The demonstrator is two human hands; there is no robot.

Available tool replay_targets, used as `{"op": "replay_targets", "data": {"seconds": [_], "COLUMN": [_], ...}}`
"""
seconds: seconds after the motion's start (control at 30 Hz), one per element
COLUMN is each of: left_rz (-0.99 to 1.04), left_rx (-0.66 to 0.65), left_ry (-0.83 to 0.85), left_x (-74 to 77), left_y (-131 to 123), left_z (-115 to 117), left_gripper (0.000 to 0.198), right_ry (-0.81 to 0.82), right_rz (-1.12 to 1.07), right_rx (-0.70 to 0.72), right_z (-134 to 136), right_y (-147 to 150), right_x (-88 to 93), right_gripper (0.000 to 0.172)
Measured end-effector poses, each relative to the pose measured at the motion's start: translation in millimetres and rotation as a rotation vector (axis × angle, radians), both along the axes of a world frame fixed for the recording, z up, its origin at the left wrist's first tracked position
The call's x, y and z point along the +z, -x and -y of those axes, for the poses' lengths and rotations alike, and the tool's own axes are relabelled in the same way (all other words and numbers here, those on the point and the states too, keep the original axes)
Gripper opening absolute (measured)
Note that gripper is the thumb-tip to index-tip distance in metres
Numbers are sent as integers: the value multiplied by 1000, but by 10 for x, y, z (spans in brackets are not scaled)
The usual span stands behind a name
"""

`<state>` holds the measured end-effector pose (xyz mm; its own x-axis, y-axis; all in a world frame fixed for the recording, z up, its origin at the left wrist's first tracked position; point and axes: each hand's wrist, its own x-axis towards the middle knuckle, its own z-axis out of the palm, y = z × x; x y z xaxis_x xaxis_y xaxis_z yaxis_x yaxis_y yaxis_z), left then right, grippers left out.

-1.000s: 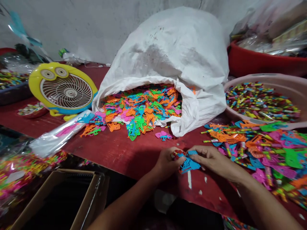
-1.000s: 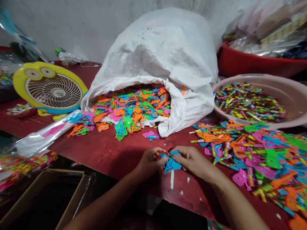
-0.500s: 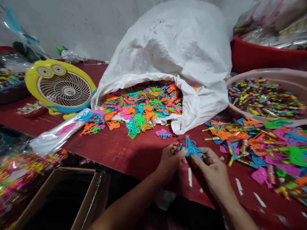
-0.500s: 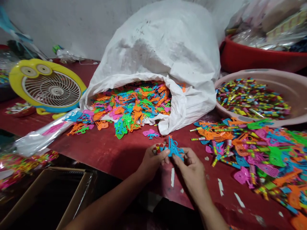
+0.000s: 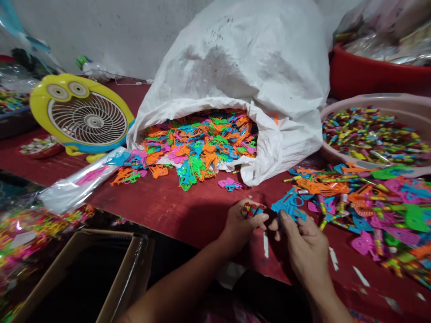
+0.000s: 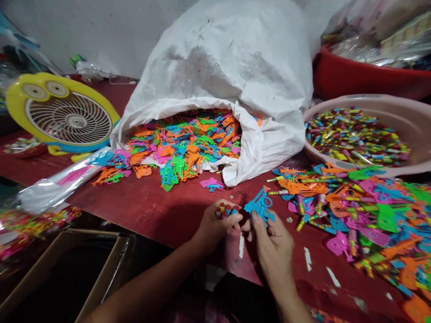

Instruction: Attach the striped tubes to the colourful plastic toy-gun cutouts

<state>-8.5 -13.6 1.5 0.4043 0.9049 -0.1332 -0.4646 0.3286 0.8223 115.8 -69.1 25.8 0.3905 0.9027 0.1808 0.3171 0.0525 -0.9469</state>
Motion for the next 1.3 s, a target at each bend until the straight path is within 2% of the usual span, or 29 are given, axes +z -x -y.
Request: {"op": "replay_targets", "data": {"seconds": [0.07, 0.13, 0.27, 0.4, 0.57, 0.77, 0.93, 1.07, 1.17, 1.3], "left_rz": [72, 84, -59, -142, -212, -243, -222, -294, -401, -592], "left_rx": [-27, 0, 103, 110, 111, 94, 90, 80, 110, 162], "left_ry": [-26, -39, -27, -42, -79, -110, -122, -144, -243, -505], "left_x": [-18, -33, -45, -13, 42, 36, 9, -15, -39, -47], "left_y": [-9, -21, -27, 1, 27, 21, 12, 6, 11, 31], "left_z": [5, 4, -8, -8, 3, 10, 23, 25, 30, 43], "left_gripper": [24, 22, 19, 17, 17, 14, 14, 11, 10, 9], "right_ry": [-10, -9, -20, -34, 4, -12, -56, -33, -5, 10], "right_rz": [4, 28, 180, 319, 331, 406, 504, 508, 499, 446], "right_rx": [-24, -42, -73, -39, 29, -66, -42, -19, -30, -45], "right_z": [-1, 4, 5, 2, 53, 85, 74, 66, 53, 32], "right_y": [71, 114, 115, 58, 1, 29, 45, 57, 86, 109], "right_x": [-52, -113, -180, -140, -123, -163, -137, -139, -132, -88], "right_gripper": [25, 22, 19, 18, 24, 26, 26, 23, 25, 29]}}
